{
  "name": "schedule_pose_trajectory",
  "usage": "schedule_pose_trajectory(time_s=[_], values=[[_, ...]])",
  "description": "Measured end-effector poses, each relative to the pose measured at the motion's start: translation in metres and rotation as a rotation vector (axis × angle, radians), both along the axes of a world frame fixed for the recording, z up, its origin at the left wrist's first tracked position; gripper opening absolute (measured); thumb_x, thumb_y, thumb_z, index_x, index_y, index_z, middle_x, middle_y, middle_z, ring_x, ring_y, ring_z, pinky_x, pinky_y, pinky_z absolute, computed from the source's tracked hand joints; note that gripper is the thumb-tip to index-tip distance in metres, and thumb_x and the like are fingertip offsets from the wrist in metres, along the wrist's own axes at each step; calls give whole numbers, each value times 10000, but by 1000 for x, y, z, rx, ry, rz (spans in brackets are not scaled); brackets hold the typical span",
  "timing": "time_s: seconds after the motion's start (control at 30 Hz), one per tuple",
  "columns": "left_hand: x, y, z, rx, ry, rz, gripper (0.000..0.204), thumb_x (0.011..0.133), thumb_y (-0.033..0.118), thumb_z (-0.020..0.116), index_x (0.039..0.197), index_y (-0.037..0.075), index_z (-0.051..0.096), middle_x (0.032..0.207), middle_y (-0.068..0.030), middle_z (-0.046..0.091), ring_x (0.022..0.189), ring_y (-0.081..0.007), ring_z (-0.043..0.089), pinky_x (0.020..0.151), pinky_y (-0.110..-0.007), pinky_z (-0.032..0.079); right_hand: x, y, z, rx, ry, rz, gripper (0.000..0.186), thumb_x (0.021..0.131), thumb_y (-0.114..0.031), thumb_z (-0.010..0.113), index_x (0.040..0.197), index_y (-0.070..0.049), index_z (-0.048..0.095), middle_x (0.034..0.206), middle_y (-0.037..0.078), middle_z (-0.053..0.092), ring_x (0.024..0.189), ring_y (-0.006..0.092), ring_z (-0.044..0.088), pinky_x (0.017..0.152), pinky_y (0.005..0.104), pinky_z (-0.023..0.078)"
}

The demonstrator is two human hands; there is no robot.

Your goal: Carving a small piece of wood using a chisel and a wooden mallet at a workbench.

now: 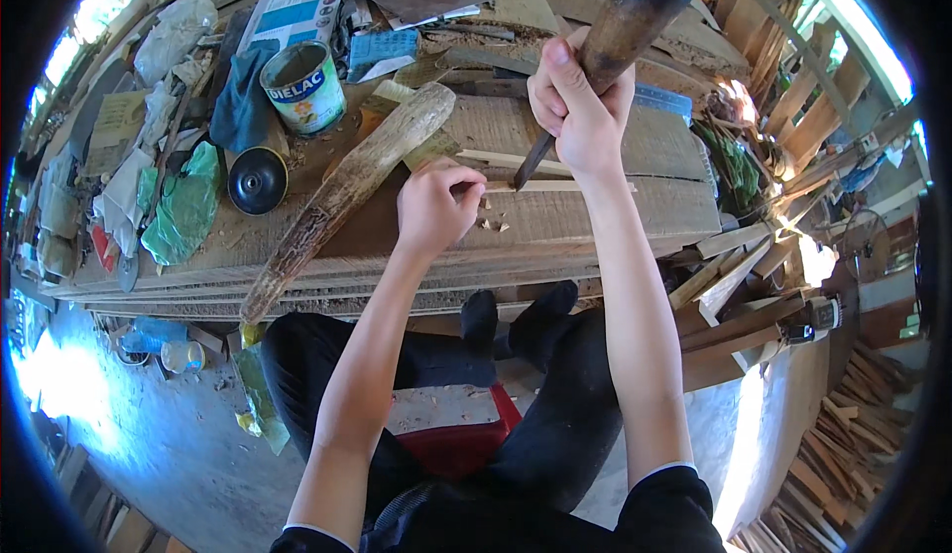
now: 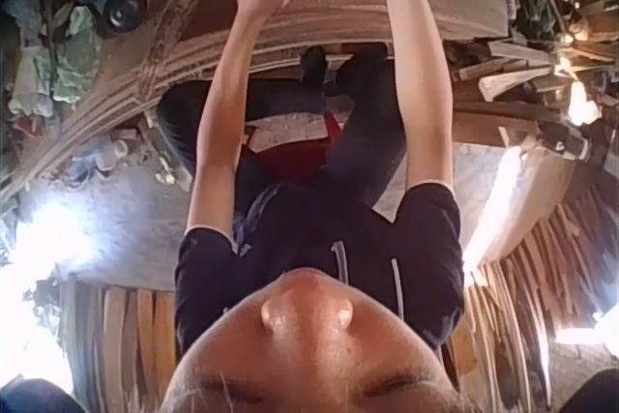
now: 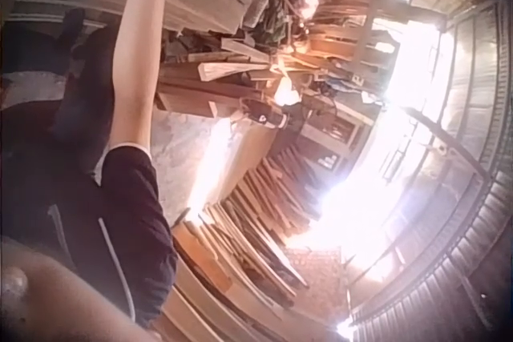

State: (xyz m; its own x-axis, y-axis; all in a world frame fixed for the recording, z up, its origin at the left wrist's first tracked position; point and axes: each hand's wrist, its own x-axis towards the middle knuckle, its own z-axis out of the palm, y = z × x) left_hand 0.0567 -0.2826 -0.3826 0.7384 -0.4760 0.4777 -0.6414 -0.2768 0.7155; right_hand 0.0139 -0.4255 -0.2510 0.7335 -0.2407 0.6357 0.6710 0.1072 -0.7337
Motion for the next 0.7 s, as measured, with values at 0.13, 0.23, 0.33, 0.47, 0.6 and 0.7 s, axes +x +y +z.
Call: schedule_pose_trajectory(time_s=[0.13,0.23,0.33,0.47,0.6,0.7], values=[[0,0,-1,-17,-44,-2,30,713,122,690,743,119,691,742,-60,631,729,-265,609,652,-364,488,-3,4,-1,-8,8,-64,149,911,-136,596,829,-62,496,531,-29,364,413,51,294,373,212,190],[1,0,-1,-3,-22,1,30,711,127,693,740,120,691,734,-61,623,728,-270,604,658,-368,485,-5,6,0,-49,5,-62,156,905,-126,605,822,-64,488,553,-29,378,428,51,304,382,210,196],[1,0,-2,4,-22,-4,28,715,126,691,743,123,692,740,-61,624,738,-268,603,672,-369,483,-4,10,-1,-86,21,-73,158,898,-118,614,820,-64,487,568,-30,387,442,50,310,392,210,204],[0,0,-4,9,-26,3,31,716,127,692,747,123,693,742,-60,625,748,-269,602,683,-368,482,-2,10,-8,-69,40,-88,165,896,-124,618,818,-62,487,570,-36,383,443,51,300,398,210,210],[-1,-2,-6,13,-17,16,26,719,124,688,744,118,691,760,-67,629,767,-272,604,691,-371,485,-2,-3,-8,23,14,-43,141,903,-124,600,833,-61,495,564,-37,378,435,52,295,391,211,209],[-1,1,5,6,-52,-14,34,721,113,681,752,103,689,777,-79,632,772,-282,603,707,-368,486,-2,-8,-7,238,-16,24,181,852,-84,661,773,-71,499,538,-59,374,426,33,324,401,216,201]])
